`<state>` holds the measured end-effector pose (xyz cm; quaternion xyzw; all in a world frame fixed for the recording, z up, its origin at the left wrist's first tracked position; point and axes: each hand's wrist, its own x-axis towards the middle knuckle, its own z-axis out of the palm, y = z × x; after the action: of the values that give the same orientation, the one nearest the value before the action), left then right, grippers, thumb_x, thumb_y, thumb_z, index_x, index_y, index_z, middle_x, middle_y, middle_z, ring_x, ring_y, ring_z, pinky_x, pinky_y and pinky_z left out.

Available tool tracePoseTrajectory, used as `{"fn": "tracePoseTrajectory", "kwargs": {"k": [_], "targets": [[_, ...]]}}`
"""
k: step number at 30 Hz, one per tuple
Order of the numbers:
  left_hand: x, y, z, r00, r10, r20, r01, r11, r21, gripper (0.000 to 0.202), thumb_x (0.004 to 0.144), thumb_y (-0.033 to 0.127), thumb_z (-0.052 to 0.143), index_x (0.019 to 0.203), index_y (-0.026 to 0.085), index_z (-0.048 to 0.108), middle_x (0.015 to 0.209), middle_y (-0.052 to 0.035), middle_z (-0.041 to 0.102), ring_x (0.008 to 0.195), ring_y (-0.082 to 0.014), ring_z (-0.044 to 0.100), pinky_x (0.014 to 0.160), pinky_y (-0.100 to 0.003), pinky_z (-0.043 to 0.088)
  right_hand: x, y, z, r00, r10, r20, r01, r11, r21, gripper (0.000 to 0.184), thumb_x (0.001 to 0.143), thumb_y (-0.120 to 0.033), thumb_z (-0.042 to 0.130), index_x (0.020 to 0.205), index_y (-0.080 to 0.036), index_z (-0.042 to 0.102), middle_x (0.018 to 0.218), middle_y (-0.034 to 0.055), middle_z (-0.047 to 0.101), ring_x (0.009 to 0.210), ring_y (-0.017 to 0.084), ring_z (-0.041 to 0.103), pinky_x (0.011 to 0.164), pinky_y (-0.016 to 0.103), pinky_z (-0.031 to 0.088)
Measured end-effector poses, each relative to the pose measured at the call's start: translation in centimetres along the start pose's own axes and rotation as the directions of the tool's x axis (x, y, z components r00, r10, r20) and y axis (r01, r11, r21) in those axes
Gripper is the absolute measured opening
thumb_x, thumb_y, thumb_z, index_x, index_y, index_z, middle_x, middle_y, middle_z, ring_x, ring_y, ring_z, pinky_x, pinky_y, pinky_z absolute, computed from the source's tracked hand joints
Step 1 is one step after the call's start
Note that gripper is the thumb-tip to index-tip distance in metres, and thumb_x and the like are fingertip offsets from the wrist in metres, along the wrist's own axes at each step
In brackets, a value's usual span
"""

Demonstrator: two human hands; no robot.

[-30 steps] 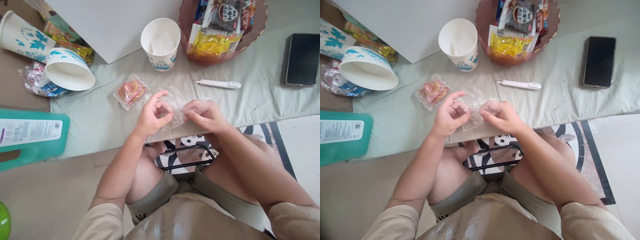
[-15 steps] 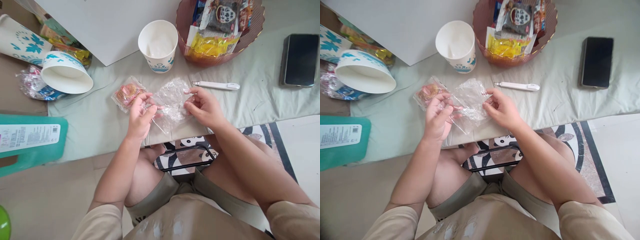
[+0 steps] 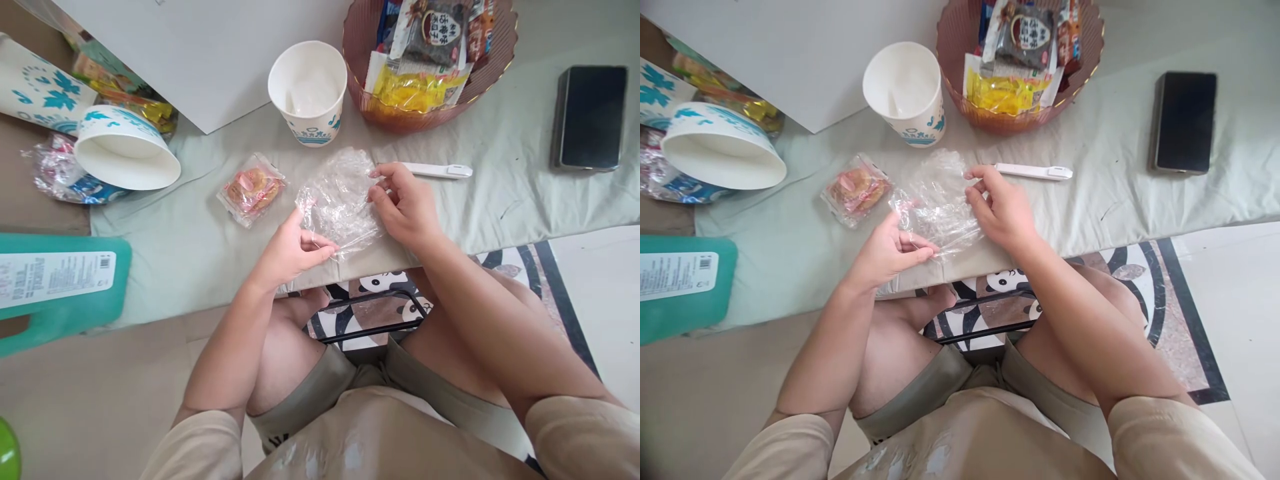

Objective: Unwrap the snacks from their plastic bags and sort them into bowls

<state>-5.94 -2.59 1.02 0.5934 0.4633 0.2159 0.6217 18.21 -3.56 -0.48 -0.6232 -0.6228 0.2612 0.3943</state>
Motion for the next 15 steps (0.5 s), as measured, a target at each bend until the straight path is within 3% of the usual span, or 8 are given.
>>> {"fn": "tracePoseTrajectory", "kwargs": {"k": [6, 11, 15], "targets": [[1.2, -0.7, 0.1, 0.966, 0.144, -0.213, -0.141, 0.990, 0.031, 0.070, 0.089, 0.039, 0.074, 0.149, 0.024, 0.042, 0.086, -0.0032, 0.081, 0.066, -0.0179, 0.076, 0.061, -0.032, 0.061, -0.2, -0.3, -0.3, 0.998, 0.040, -0.049, -0.043, 0.997, -0.070, 0.017, 0.098, -0.031, 0.058, 0.114, -0.027, 0.060, 0.063, -0.0037, 0.066, 0.053, 0.018, 0.055, 0.061, 0.035, 0.044], [1.6, -0.8, 0.1, 0.938, 0.141, -0.316, -0.106, 0.986, 0.126, 0.063, 0.088, 0.030, 0.070, 0.145, 0.023, 0.046, 0.071, 0.0030, 0.075, 0.054, -0.0156, 0.067, 0.057, -0.032, 0.056, -0.3, 0.1, -0.3, 0.995, 0.045, -0.093, -0.061, 0.983, -0.172, 0.025, 0.094, -0.028, 0.059, 0.119, -0.026, 0.060, 0.063, -0.0021, 0.068, 0.057, 0.020, 0.058, 0.063, 0.036, 0.045], [1.3, -0.5, 0.6, 0.902, 0.209, -0.379, -0.059, 0.926, 0.372, 0.056, 0.085, 0.021, 0.068, 0.139, 0.023, 0.052, 0.061, 0.0092, 0.065, 0.053, -0.0127, 0.062, 0.059, -0.029, 0.050, -0.3, 0.7, 0.1, 0.996, 0.021, -0.087, -0.045, 0.956, -0.291, 0.035, 0.092, -0.028, 0.059, 0.127, -0.025, 0.058, 0.076, 0.0012, 0.072, 0.061, 0.021, 0.061, 0.064, 0.036, 0.047]]}}
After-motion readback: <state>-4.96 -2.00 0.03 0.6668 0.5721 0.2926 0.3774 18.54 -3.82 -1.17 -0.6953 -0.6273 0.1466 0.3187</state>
